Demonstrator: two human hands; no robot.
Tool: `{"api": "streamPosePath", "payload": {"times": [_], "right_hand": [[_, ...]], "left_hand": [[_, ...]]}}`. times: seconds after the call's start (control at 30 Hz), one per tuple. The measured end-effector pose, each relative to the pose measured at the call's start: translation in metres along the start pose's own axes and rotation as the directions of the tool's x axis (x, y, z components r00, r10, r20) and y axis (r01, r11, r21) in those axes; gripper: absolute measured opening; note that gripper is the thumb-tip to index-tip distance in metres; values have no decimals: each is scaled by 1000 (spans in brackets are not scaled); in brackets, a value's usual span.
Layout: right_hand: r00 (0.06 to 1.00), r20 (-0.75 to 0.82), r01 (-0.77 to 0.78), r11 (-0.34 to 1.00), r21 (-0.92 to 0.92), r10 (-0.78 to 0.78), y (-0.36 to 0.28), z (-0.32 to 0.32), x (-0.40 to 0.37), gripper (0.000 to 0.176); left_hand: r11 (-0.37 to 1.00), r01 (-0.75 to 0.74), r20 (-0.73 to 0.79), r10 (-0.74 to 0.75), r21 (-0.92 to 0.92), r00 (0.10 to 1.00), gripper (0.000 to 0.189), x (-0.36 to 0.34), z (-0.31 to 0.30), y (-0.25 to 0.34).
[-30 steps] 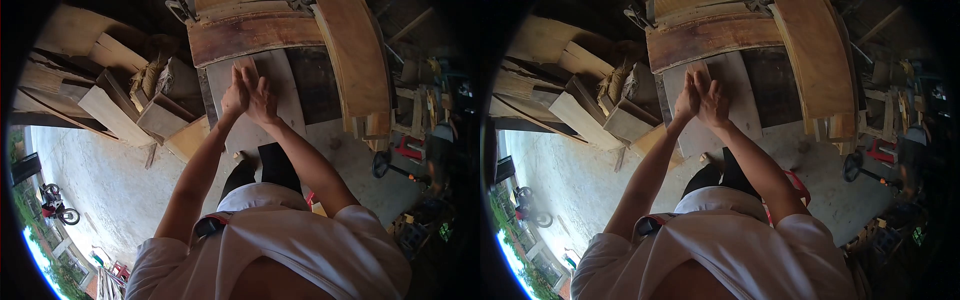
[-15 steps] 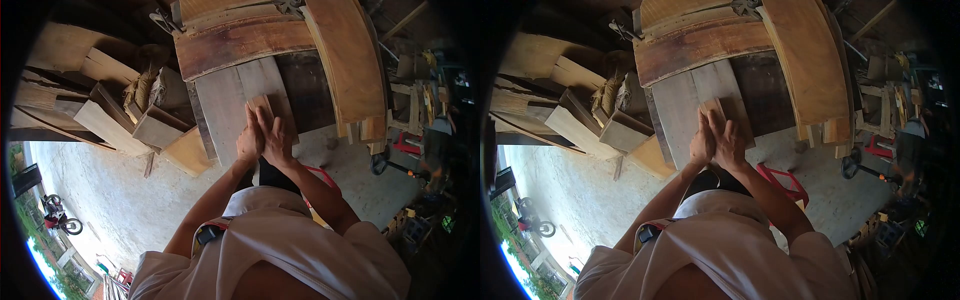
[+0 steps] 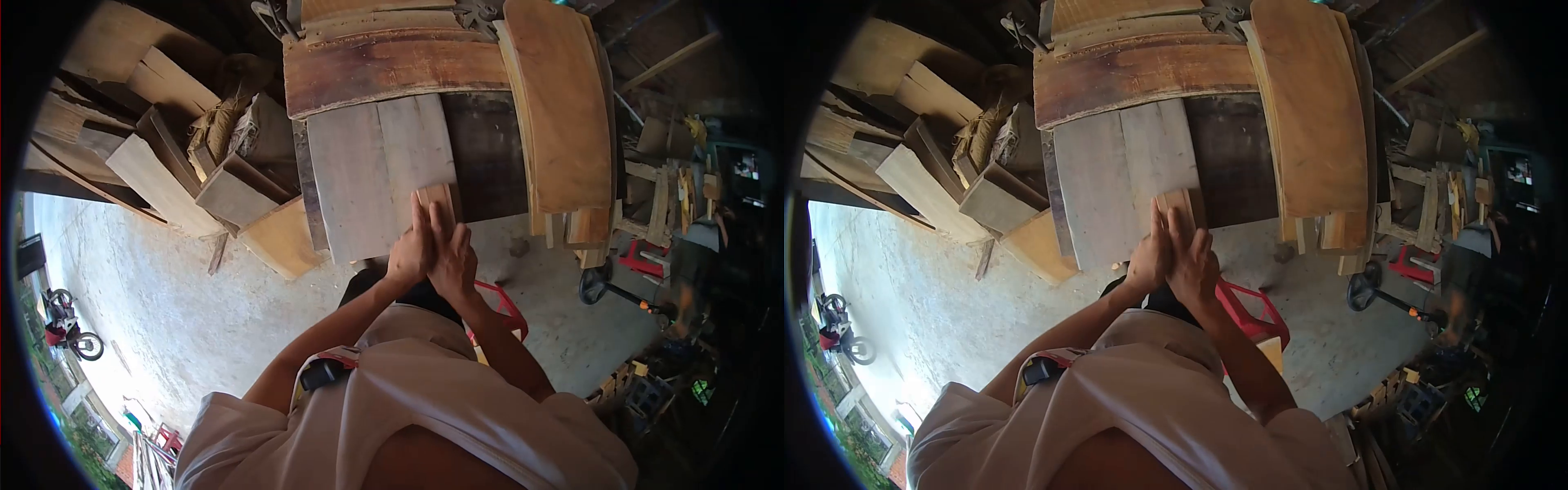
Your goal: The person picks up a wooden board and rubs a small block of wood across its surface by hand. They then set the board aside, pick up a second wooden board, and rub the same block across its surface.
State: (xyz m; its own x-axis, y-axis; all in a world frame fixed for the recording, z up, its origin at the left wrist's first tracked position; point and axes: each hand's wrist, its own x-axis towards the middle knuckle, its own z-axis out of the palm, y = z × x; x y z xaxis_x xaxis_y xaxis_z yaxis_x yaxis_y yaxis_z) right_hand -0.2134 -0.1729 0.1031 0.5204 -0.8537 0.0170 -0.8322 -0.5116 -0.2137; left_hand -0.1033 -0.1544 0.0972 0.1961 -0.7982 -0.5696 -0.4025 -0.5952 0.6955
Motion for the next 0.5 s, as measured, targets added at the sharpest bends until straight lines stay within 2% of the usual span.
{"api": "streamPosePath", "payload": {"times": [0.03,0.1,0.13,0.17,0.23,0.3,0.37,0.4,0.47,0.5], "right_hand": [[1000,-5,24,999,-21,-24,5,-3,-1,76],[993,115,3,1000,-10,-2,7,-6,7,78],[992,123,25,999,-23,-21,10,-5,20,78],[996,83,33,999,-14,-32,11,-5,42,79],[999,28,46,999,16,-46,19,-1,86,80],[999,21,39,998,42,-40,28,1,137,81],[999,37,34,998,47,-36,33,3,163,80],[999,13,38,999,31,-38,37,6,170,80],[999,-10,52,998,30,-52,34,10,161,80],[998,-24,59,998,14,-59,31,6,140,80]], "left_hand": [[999,-38,-50,37,-12,998,86,-4,18,-11],[996,-83,-80,81,-26,994,86,13,11,-5],[994,-110,-90,108,-15,990,86,17,9,-5],[993,-114,-68,112,-21,991,87,33,-6,6],[983,-185,-129,182,-12,975,84,81,-22,20],[989,-143,-159,147,38,976,77,124,-46,50],[970,-241,-254,241,30,937,74,169,-51,54],[972,-233,-268,230,22,936,74,164,-51,56],[977,-203,-174,211,59,962,74,152,-53,57],[990,-139,-179,137,3,974,76,135,-42,52]]}}
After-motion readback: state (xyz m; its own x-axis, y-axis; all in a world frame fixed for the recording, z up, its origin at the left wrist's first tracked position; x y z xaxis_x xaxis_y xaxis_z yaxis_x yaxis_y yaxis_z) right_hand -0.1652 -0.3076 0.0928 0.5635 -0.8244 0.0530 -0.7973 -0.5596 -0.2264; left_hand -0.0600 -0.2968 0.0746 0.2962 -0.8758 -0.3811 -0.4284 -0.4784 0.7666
